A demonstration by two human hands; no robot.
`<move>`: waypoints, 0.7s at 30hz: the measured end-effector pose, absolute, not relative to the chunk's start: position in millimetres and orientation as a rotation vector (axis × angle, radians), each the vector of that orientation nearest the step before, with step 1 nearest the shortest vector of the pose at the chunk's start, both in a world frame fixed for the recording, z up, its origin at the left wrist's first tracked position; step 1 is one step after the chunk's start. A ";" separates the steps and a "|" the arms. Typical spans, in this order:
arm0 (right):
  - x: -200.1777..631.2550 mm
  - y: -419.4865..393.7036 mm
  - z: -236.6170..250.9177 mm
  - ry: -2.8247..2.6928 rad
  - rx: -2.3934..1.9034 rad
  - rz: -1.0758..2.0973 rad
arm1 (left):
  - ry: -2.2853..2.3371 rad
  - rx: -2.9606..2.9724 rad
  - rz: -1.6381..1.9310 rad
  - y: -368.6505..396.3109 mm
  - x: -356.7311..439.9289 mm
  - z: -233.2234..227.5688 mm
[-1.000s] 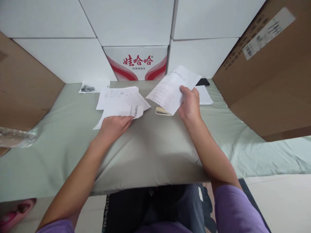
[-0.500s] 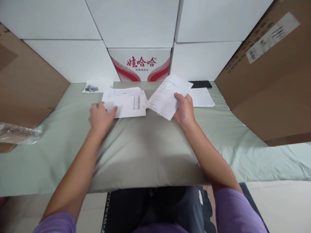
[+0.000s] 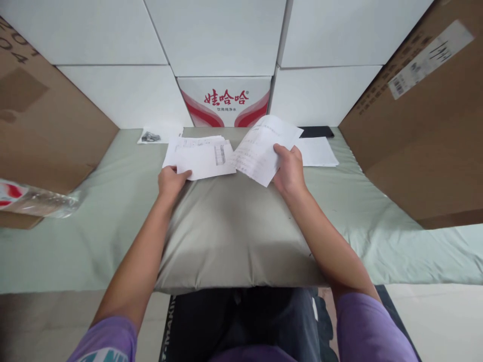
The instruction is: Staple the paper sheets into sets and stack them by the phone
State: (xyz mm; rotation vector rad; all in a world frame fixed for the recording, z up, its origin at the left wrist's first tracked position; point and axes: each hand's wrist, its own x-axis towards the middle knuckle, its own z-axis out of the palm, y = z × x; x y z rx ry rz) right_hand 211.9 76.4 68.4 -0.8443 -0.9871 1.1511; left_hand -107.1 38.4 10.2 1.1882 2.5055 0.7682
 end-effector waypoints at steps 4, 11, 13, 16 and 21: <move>208.1 70.5 74.8 -1.025 -0.827 1.151 | 2.378 1.335 1.006 33.0 -117.7 5.7; 231.8 37.0 115.0 -1.180 -0.782 1.197 | 1.572 1.228 1.567 19.3 -121.0 14.1; 240.6 30.7 114.0 -1.145 -0.793 1.174 | 1.445 1.151 1.589 15.6 -112.5 17.1; 246.6 32.3 89.7 -1.096 -0.834 1.110 | 1.318 1.080 1.533 10.3 -93.0 14.8; 239.7 45.8 29.1 -1.153 -0.971 1.110 | 1.172 1.108 1.278 3.5 -63.9 -0.3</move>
